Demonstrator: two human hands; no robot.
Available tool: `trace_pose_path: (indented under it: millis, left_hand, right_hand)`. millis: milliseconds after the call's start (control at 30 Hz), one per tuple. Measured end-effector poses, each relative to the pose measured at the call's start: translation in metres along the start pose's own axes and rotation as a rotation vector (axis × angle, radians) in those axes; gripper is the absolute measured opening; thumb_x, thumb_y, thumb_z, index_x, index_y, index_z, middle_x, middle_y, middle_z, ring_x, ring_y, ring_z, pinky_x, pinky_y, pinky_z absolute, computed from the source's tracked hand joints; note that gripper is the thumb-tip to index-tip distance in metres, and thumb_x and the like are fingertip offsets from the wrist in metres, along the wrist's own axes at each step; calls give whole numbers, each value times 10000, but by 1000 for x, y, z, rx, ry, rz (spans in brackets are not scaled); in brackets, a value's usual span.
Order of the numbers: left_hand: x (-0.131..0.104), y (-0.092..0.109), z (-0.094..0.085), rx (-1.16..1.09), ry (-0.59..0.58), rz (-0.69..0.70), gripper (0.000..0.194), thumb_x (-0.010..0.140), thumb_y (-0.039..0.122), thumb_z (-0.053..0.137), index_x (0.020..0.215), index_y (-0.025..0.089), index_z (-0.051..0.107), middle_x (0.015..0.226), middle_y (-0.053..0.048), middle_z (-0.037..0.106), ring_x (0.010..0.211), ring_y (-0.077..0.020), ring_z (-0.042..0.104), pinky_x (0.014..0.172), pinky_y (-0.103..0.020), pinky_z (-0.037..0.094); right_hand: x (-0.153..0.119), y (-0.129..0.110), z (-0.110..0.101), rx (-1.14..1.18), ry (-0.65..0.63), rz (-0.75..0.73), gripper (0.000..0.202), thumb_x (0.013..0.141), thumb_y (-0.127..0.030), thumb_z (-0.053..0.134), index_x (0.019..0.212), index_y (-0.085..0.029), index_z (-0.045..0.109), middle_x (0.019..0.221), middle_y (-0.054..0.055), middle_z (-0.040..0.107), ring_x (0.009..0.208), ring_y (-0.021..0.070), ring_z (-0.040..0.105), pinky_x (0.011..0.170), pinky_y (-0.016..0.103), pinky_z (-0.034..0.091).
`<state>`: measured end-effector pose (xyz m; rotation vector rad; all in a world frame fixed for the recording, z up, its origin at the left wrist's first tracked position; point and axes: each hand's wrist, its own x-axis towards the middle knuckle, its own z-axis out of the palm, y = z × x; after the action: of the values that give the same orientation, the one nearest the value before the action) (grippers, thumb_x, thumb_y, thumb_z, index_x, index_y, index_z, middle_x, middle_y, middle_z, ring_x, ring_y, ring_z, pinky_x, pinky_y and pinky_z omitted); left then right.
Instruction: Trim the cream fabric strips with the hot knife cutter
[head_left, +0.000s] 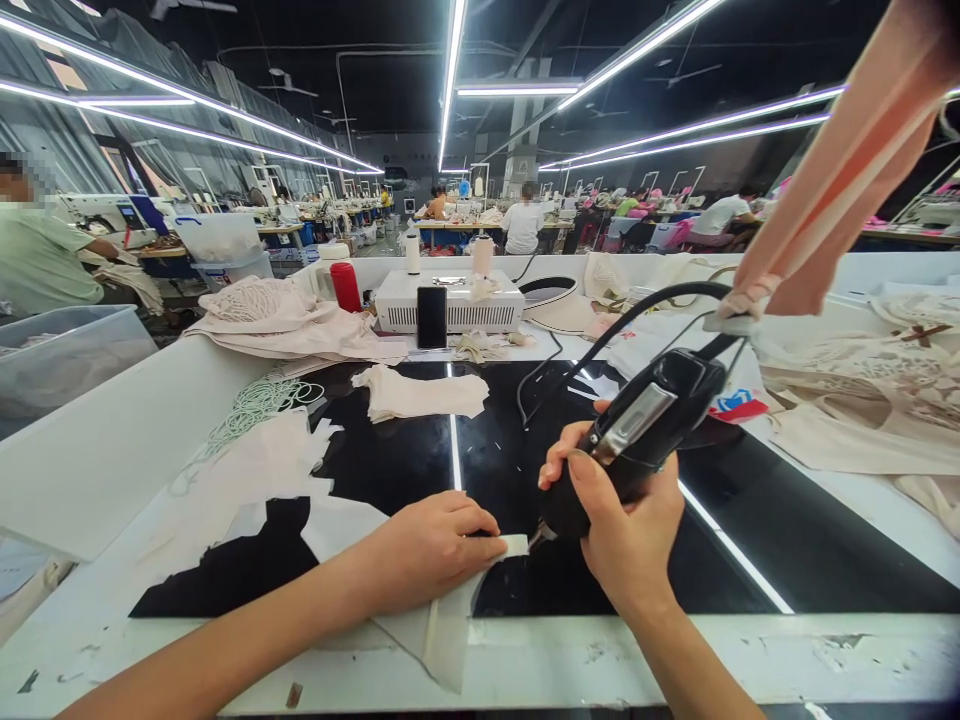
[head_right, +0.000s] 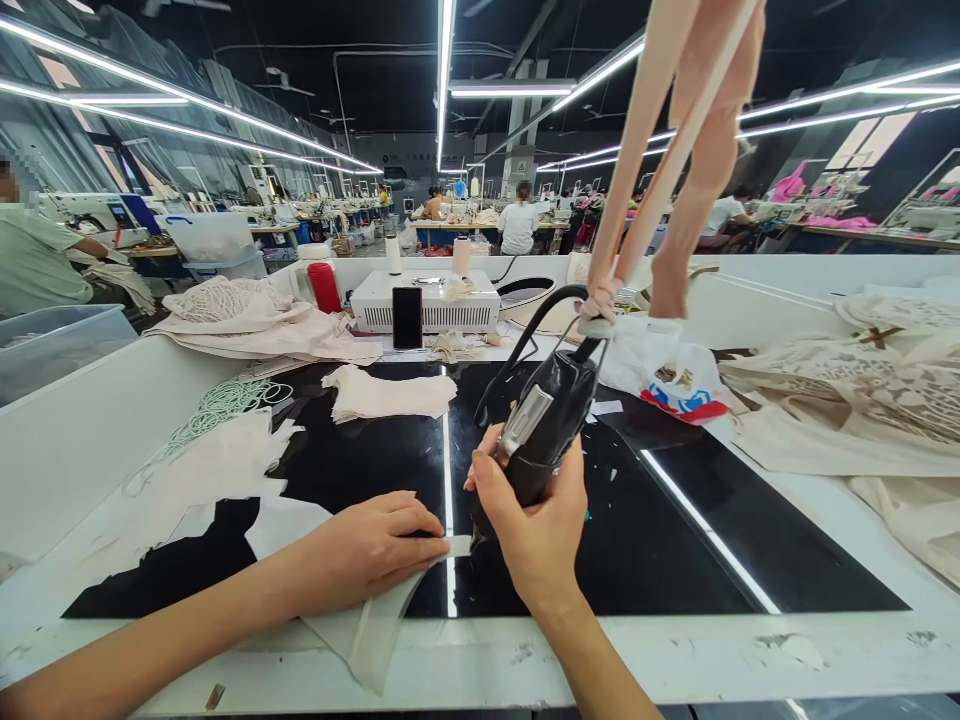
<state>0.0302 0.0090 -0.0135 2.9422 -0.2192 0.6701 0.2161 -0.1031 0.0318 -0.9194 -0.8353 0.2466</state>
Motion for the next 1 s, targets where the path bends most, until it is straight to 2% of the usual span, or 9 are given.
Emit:
trace_pose_path:
  millis: [233, 400, 567, 733, 1000]
  left_hand:
    - [-15, 4, -1, 6, 77, -11, 227, 1175, 138, 542, 1187, 135, 768, 1110, -87, 780, 1000, -185, 734, 1064, -347, 612]
    - [-15, 7, 2, -12, 94, -47, 210, 1177, 150, 562, 1187, 143, 771, 1121, -78, 790, 1020, -185, 734, 1035, -317, 600]
    - [-13, 8, 5, 13, 97, -51, 218, 1175, 140, 557, 1153, 150, 774, 1110, -78, 794, 1006, -177, 721, 1011, -306, 607]
    - [-13, 8, 9, 17, 160, -37, 200, 1158, 117, 580, 1118, 139, 774, 1077, -73, 788, 971, -175, 717, 976, -310, 620]
    - [-14, 8, 14, 4, 155, -39, 218, 1154, 104, 565, 1136, 145, 778, 1101, -74, 805, 979, -178, 718, 977, -312, 621]
  right_hand:
    - [-2, -2, -5, 7, -18, -7, 427, 932, -316, 923, 1282, -306, 678, 884, -47, 735, 640, 153, 690, 605, 310, 618]
    - [1, -6, -7, 12, 11, 16, 438, 897, -343, 953, 1243, -292, 690, 856, -44, 735, 639, 166, 695, 608, 321, 632]
    - [9, -12, 6, 65, 73, -5, 463, 824, -322, 973, 1197, -261, 705, 797, -44, 735, 581, 165, 669, 534, 305, 626]
    - [9, -8, 19, 74, 45, 6, 469, 816, -328, 973, 1185, -254, 693, 780, -38, 733, 572, 164, 665, 518, 301, 626]
    - [3, -3, 24, 64, 20, 25, 444, 833, -344, 965, 1160, -262, 676, 787, -44, 716, 581, 156, 657, 532, 300, 618]
